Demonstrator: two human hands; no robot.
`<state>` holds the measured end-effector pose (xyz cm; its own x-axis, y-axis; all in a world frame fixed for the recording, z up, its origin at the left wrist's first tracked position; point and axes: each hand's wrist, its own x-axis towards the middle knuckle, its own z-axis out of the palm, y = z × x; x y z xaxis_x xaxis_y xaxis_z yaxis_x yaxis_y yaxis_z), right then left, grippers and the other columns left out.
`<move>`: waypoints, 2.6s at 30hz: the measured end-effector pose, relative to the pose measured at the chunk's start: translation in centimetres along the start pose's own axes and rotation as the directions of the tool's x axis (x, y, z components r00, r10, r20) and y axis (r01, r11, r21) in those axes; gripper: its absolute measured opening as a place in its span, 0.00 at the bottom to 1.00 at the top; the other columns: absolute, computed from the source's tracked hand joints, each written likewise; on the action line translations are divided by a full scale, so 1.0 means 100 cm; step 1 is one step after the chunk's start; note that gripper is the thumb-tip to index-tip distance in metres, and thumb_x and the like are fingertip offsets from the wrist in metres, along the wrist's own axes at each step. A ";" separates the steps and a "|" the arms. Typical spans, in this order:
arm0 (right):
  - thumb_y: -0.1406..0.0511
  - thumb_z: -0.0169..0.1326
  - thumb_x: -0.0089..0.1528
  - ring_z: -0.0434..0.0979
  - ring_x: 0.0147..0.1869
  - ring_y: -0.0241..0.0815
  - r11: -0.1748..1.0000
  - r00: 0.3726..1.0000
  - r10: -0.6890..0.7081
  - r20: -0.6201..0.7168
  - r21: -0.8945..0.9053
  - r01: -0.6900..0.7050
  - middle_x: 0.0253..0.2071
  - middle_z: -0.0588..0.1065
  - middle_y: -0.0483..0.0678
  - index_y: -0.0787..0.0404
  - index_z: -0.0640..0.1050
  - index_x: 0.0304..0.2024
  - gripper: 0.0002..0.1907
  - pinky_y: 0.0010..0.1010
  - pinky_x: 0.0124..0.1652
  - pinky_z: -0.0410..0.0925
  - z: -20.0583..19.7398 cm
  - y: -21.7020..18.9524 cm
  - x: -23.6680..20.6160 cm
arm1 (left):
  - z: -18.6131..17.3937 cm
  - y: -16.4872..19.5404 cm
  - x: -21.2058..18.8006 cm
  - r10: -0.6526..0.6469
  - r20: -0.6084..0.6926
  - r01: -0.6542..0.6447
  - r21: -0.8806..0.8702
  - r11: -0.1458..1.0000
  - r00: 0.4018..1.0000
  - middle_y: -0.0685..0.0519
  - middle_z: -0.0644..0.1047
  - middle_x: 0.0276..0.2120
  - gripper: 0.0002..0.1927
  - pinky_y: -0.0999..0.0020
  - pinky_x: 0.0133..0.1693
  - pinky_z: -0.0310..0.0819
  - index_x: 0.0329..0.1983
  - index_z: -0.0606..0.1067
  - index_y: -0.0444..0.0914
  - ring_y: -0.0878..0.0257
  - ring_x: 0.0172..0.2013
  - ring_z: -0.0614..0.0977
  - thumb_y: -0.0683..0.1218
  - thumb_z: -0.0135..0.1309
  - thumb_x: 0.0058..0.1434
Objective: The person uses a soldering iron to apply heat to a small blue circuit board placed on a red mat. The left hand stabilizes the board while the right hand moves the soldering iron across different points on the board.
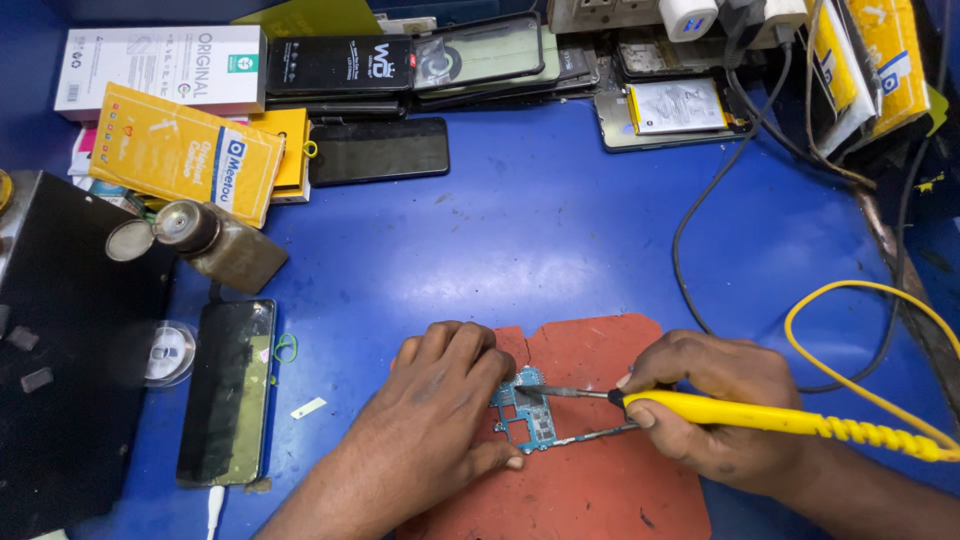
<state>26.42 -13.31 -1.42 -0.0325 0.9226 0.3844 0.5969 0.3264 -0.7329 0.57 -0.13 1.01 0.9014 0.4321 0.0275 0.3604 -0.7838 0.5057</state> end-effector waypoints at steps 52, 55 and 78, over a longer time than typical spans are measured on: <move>0.65 0.61 0.58 0.81 0.33 0.36 1.000 1.000 -0.011 0.007 -0.015 0.011 0.32 0.81 0.45 0.60 0.78 0.35 0.07 0.23 0.32 0.75 -0.001 -0.001 0.000 | 0.000 0.001 0.000 0.006 -0.005 -0.006 0.004 1.000 1.000 0.46 0.70 0.47 0.36 0.51 0.50 0.63 0.49 0.72 0.35 0.47 0.53 0.69 0.56 0.72 0.41; 0.65 0.61 0.58 0.81 0.33 0.36 1.000 1.000 -0.015 -0.009 -0.018 0.015 0.32 0.81 0.45 0.59 0.78 0.36 0.07 0.23 0.32 0.75 0.000 -0.001 0.000 | -0.001 0.001 0.000 0.006 -0.002 -0.006 0.008 1.000 1.000 0.46 0.70 0.47 0.36 0.51 0.50 0.63 0.49 0.72 0.35 0.47 0.53 0.69 0.56 0.72 0.41; 0.65 0.62 0.58 0.82 0.34 0.36 1.000 1.000 -0.010 -0.011 -0.005 0.010 0.32 0.82 0.45 0.60 0.79 0.36 0.07 0.23 0.33 0.76 0.000 0.000 0.001 | -0.001 0.001 0.000 -0.008 0.009 0.008 0.002 1.000 1.000 0.46 0.70 0.47 0.36 0.51 0.51 0.63 0.49 0.72 0.35 0.47 0.53 0.69 0.56 0.72 0.41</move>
<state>26.40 -13.26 -1.39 -0.0294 0.9170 0.3978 0.6008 0.3342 -0.7262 0.56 -0.15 1.13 0.9007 0.4342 0.0163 0.3675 -0.7813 0.5046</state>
